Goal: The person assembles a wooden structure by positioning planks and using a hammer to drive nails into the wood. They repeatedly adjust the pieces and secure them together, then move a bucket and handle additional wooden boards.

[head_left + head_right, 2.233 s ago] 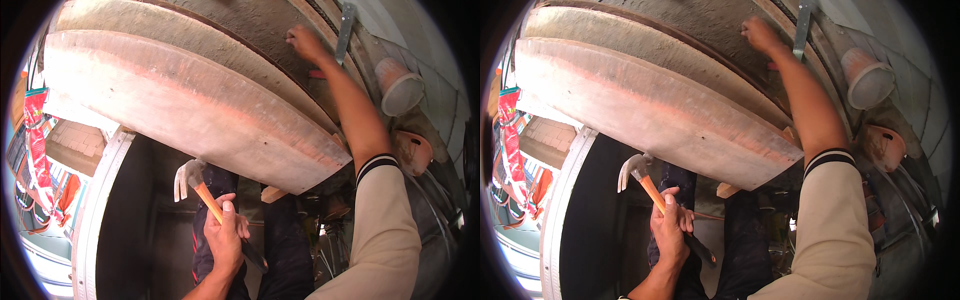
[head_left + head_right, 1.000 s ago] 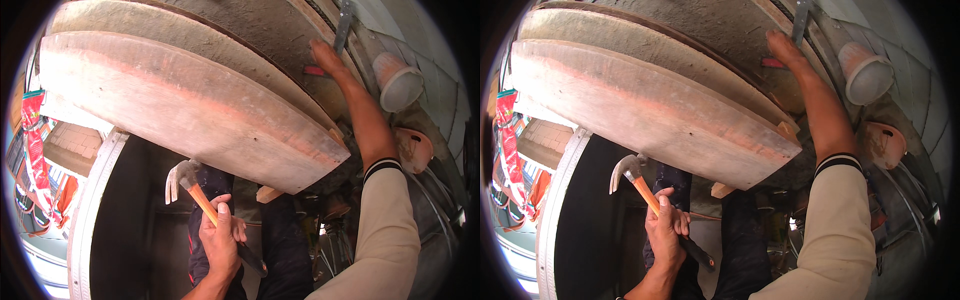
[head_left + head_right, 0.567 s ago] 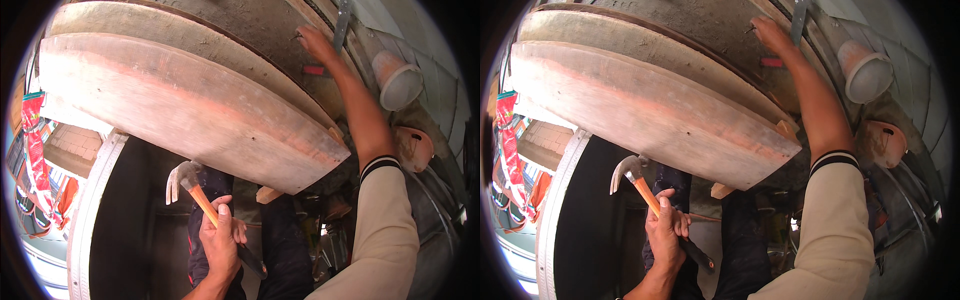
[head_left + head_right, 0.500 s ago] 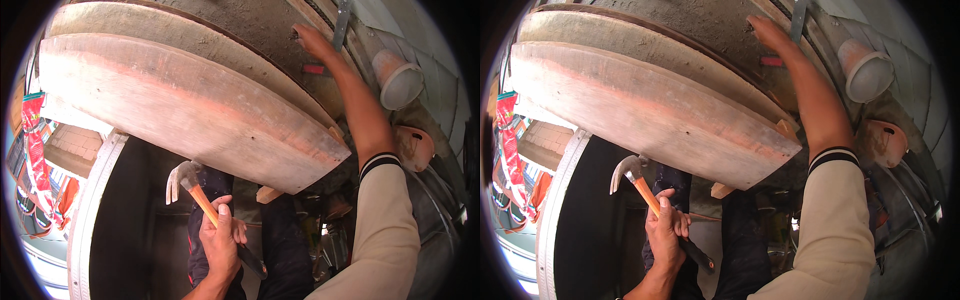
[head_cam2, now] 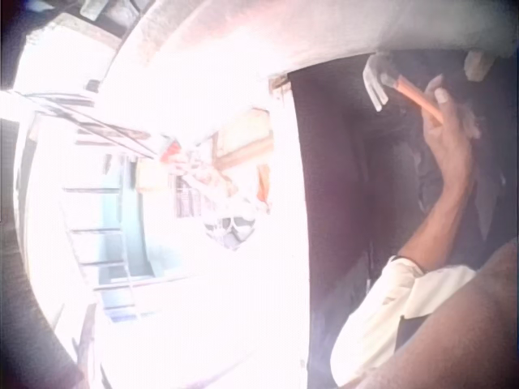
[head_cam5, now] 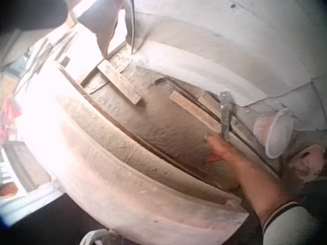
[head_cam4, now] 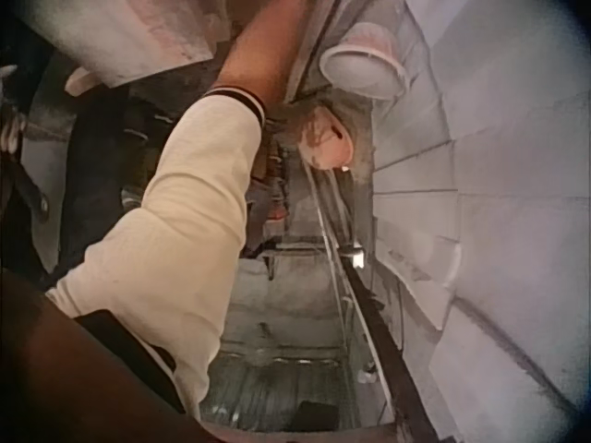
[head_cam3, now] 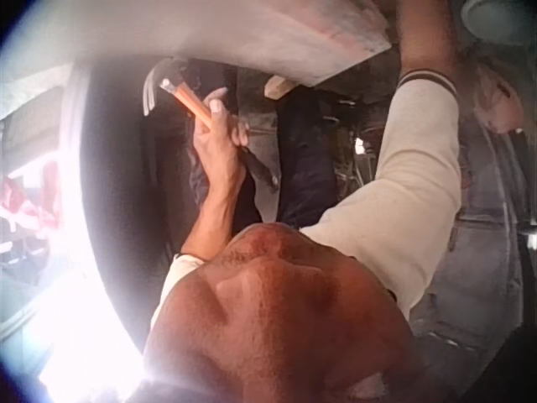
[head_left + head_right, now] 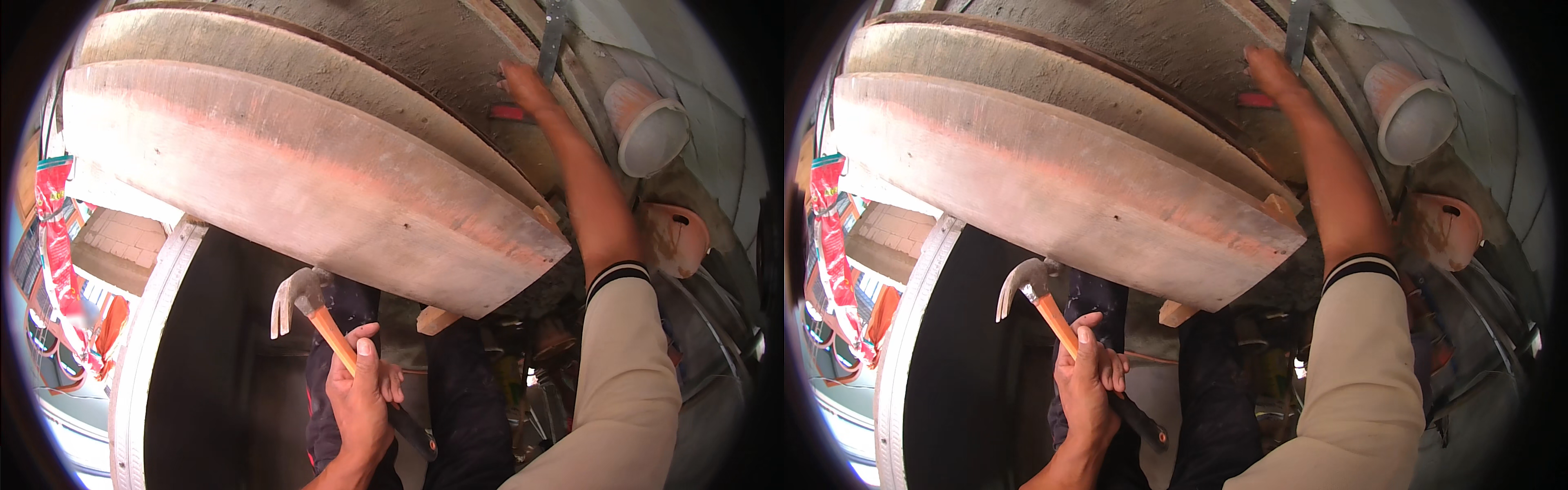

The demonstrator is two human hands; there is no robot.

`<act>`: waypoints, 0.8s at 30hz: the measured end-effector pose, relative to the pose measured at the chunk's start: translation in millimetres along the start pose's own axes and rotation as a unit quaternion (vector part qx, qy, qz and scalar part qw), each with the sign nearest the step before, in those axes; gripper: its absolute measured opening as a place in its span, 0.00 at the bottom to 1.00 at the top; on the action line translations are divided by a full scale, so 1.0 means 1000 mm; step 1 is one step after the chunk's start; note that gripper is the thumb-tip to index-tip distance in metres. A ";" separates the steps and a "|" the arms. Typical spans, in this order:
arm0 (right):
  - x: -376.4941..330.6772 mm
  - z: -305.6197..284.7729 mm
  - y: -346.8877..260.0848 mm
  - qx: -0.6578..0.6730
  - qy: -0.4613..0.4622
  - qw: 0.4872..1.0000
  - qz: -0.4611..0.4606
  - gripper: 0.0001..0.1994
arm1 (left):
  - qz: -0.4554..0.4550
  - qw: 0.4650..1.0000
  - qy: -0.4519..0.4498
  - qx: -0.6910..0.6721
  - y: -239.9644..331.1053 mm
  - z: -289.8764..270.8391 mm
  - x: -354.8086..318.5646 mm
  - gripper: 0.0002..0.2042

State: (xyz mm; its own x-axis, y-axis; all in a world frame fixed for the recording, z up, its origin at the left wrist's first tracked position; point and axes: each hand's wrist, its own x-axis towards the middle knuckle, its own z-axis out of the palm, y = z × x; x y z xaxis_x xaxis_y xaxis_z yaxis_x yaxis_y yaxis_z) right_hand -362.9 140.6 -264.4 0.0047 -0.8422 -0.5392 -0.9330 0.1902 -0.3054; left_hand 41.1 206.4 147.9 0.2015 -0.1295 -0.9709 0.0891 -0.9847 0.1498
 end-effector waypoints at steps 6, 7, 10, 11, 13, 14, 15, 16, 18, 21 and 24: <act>-0.003 0.011 -0.008 -0.018 0.000 0.998 -0.054 0.08 | 0.016 1.000 0.011 0.006 -0.010 0.002 0.001 0.19; -0.009 0.004 -0.013 -0.022 0.007 0.999 -0.049 0.08 | 0.026 1.000 0.010 0.009 -0.011 0.003 0.001 0.19; -0.058 -0.027 -0.025 0.110 0.239 0.964 -0.034 0.09 | 0.046 0.999 0.016 0.021 -0.015 0.007 0.000 0.20; -0.080 -0.045 -0.019 0.095 0.270 0.957 0.036 0.10 | 0.052 0.998 0.017 0.025 -0.017 0.009 0.000 0.20; -0.131 -0.080 0.006 0.054 0.363 0.922 0.127 0.13 | 0.058 0.997 0.021 0.035 -0.019 0.012 -0.001 0.21; -0.152 -0.097 0.024 0.092 0.372 0.901 0.201 0.15 | 0.065 0.997 0.024 0.035 -0.021 0.013 -0.001 0.21; -0.171 -0.111 0.045 0.180 0.382 0.872 0.249 0.18 | 0.074 0.996 0.025 0.033 -0.023 0.014 -0.001 0.21; -0.187 -0.118 0.064 0.164 0.393 0.864 0.268 0.20 | 0.081 0.996 0.028 0.033 -0.026 0.015 0.000 0.21; -0.219 -0.123 0.100 0.127 0.400 0.845 0.331 0.23 | 0.092 0.995 0.031 0.031 -0.031 0.017 0.000 0.21; -0.244 -0.112 0.131 0.123 0.281 0.816 0.490 0.24 | 0.110 0.993 0.035 0.018 -0.038 0.020 0.001 0.20; -0.252 -0.074 0.122 0.390 0.279 0.676 0.559 0.29 | 0.128 0.991 0.042 0.021 -0.044 0.022 0.003 0.18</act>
State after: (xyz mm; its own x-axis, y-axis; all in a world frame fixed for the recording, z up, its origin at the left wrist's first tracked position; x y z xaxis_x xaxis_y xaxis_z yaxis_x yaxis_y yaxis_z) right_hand -504.1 338.5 -107.4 -0.8863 0.0303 -0.4621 0.2338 0.8907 -0.3899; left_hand 16.3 246.7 134.1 0.2930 -0.3668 -0.8830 -0.0154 -0.9252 0.3792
